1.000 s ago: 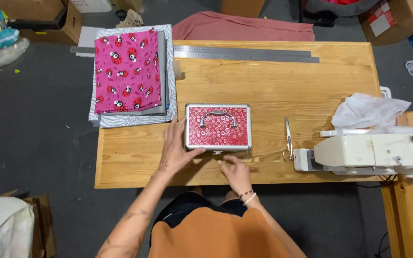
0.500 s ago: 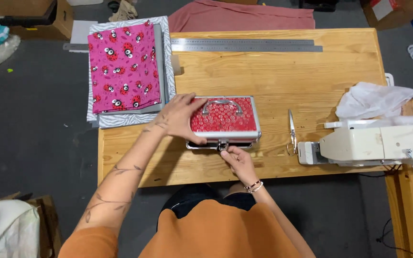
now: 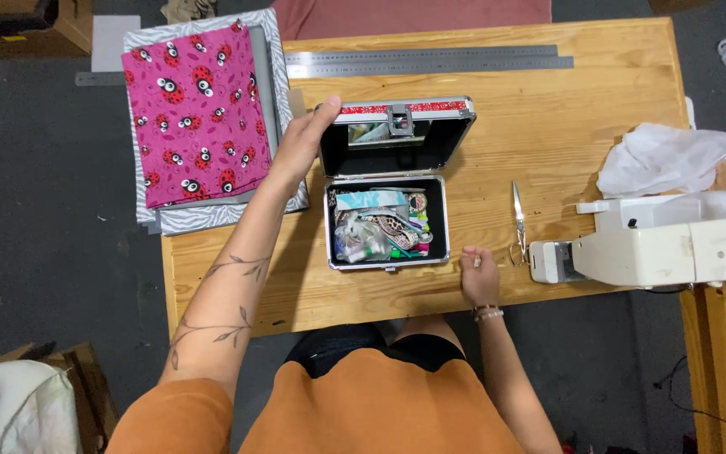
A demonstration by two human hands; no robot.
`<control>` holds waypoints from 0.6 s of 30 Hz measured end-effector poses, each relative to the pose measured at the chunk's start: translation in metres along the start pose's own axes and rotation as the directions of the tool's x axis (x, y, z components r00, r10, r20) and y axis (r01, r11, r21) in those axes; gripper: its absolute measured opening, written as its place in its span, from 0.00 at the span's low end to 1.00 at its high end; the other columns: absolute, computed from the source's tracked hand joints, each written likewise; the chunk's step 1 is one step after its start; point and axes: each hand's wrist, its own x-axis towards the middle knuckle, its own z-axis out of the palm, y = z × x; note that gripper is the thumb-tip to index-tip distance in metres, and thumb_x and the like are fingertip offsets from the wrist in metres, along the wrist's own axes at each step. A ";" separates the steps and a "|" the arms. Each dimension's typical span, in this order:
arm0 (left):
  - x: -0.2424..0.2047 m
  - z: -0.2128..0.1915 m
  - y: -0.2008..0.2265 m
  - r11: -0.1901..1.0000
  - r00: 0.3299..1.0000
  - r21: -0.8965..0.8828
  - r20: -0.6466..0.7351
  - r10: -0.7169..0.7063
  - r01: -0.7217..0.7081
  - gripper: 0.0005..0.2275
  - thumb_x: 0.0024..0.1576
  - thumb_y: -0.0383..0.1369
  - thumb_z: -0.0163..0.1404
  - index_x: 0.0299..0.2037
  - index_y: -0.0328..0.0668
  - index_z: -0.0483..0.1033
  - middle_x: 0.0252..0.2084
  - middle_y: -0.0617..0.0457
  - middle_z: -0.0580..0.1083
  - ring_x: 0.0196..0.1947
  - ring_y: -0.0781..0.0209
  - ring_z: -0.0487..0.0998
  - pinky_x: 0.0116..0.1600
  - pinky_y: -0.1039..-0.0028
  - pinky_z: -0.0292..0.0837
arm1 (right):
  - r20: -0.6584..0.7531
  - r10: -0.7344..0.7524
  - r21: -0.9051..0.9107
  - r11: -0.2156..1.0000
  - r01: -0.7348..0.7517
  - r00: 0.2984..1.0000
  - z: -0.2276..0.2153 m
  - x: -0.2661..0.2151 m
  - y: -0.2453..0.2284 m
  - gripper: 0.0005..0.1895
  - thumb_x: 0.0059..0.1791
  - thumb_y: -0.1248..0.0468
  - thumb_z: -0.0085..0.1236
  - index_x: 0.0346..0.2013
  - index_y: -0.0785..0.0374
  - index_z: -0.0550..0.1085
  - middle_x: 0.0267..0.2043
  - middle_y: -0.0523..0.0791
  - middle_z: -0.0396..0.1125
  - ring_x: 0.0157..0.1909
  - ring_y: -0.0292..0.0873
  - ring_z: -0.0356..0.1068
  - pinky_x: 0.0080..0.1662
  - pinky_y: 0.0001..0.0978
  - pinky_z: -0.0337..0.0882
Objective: Organizing small sewing notions and accessories into a decorative metal storage box on a wooden workbench.
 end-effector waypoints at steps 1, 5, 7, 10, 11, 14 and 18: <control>-0.005 0.000 0.000 0.997 0.999 0.055 -0.021 0.050 -0.049 0.28 0.56 0.62 0.49 0.49 0.46 0.81 0.46 0.45 0.76 0.53 0.51 0.75 0.61 0.56 0.68 | -0.028 -0.061 -0.179 0.982 0.055 0.998 0.003 0.009 0.009 0.15 0.54 0.51 0.50 0.41 0.60 0.73 0.35 0.50 0.64 0.44 0.54 0.67 0.52 0.44 0.65; -0.021 0.008 -0.014 0.920 0.877 0.160 -0.280 0.389 -0.357 0.22 0.67 0.52 0.43 0.56 0.43 0.72 0.50 0.42 0.73 0.55 0.45 0.73 0.60 0.54 0.67 | -0.080 -0.534 -0.411 0.787 0.460 0.842 0.012 0.039 0.031 0.11 0.59 0.62 0.41 0.48 0.51 0.74 0.44 0.44 0.69 0.52 0.49 0.70 0.56 0.40 0.69; -0.039 0.009 -0.019 0.789 0.728 0.324 -0.313 0.610 -0.522 0.15 0.67 0.43 0.42 0.51 0.40 0.72 0.47 0.45 0.69 0.54 0.47 0.70 0.61 0.58 0.64 | -0.070 -0.574 -0.435 0.754 0.492 0.816 0.013 0.041 0.025 0.14 0.58 0.66 0.41 0.51 0.51 0.75 0.46 0.45 0.70 0.52 0.50 0.71 0.56 0.42 0.70; -0.051 0.023 -0.057 0.537 0.533 0.482 -0.161 0.831 -0.692 0.04 0.61 0.31 0.49 0.39 0.43 0.76 0.39 0.54 0.71 0.45 0.53 0.73 0.54 0.66 0.67 | -0.037 -0.621 -0.495 0.692 0.526 0.783 0.015 0.037 0.020 0.17 0.56 0.70 0.44 0.54 0.52 0.76 0.49 0.47 0.72 0.52 0.51 0.72 0.56 0.45 0.73; -0.052 0.030 -0.075 0.464 0.516 0.474 -0.024 0.856 -0.748 0.02 0.55 0.28 0.56 0.33 0.49 0.80 0.33 0.59 0.77 0.36 0.57 0.77 0.46 0.70 0.72 | -0.010 -0.634 -0.527 0.660 0.535 0.773 0.016 0.034 0.019 0.17 0.55 0.70 0.47 0.55 0.54 0.77 0.50 0.48 0.73 0.53 0.51 0.72 0.57 0.45 0.74; -0.067 0.037 -0.051 0.557 0.693 0.441 0.597 0.404 -0.704 0.13 0.51 0.29 0.57 0.46 0.39 0.77 0.44 0.43 0.76 0.48 0.43 0.76 0.51 0.56 0.76 | -0.058 -0.614 -0.461 0.716 0.524 0.787 0.018 0.035 0.026 0.13 0.58 0.57 0.49 0.54 0.52 0.77 0.52 0.45 0.71 0.55 0.49 0.71 0.58 0.42 0.72; -0.045 0.051 -0.069 0.317 0.665 0.690 0.719 -0.202 -0.651 0.41 0.43 0.25 0.66 0.69 0.56 0.61 0.70 0.34 0.58 0.73 0.33 0.50 0.73 0.46 0.49 | -0.120 -0.583 -0.414 0.765 0.493 0.804 0.012 0.023 0.010 0.11 0.58 0.57 0.50 0.51 0.52 0.78 0.50 0.43 0.71 0.54 0.47 0.72 0.55 0.42 0.73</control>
